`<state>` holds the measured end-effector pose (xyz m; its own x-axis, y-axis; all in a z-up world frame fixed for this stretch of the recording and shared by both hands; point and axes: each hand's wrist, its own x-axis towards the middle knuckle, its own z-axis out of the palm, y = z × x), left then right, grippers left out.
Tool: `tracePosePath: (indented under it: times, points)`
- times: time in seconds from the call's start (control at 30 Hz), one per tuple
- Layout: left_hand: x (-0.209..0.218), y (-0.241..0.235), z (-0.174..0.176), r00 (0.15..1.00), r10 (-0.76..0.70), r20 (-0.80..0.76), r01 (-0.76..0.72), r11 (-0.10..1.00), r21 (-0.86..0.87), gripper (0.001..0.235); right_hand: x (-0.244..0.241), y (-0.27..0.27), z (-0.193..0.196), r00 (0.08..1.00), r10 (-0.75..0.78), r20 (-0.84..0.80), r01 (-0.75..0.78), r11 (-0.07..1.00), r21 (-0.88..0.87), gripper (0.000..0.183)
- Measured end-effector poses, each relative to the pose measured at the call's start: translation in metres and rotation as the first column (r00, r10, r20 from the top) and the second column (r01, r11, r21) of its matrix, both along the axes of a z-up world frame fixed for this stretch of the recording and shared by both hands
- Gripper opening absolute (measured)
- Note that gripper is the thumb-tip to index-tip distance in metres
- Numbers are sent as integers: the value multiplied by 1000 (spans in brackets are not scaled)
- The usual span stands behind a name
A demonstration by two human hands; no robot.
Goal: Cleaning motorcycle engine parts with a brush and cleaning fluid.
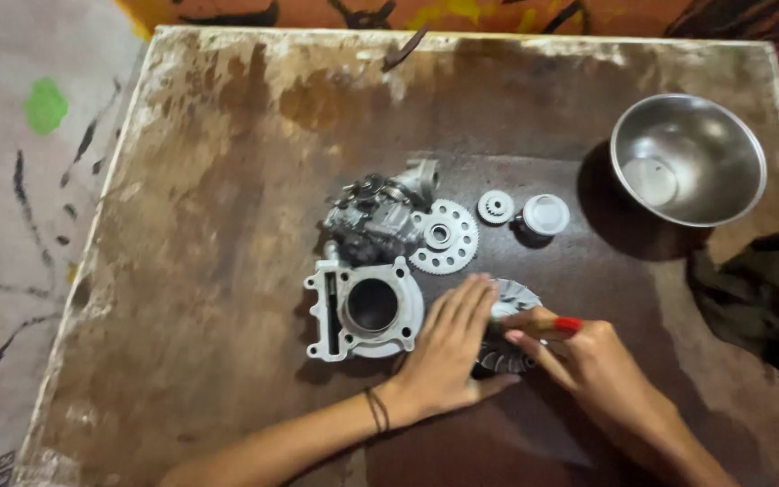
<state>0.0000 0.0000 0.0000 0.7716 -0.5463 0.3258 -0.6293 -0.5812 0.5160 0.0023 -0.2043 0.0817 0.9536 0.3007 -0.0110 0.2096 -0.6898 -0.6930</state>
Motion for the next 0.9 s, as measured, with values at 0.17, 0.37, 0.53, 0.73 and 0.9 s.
tracePosePath:
  times: [0.17, 0.37, 0.53, 0.73, 0.9]
  points:
    - [4, -4, -27, 981, -17, -194, -1, 996, -95, 131, 5, -1, 1, 997, -30, 67, 29, 999, 22, 21]
    - [6, -4, -29, 965, -3, -262, -46, 982, -181, 135, 4, 0, 6, 999, 45, 7, -45, 999, -6, 23]
    - [6, -4, -26, 967, -13, -254, -44, 975, -218, 133, 5, 11, 9, 995, -88, 53, 91, 995, -51, 22]
    - [11, 0, -15, 969, -35, -244, -25, 970, -241, 135, 15, 7, 13, 992, 88, -91, -88, 996, 4, 21]
    - [5, 5, -18, 961, -38, -275, -23, 976, -218, 132, 8, 21, -9, 999, 33, -18, -33, 999, -16, 20]
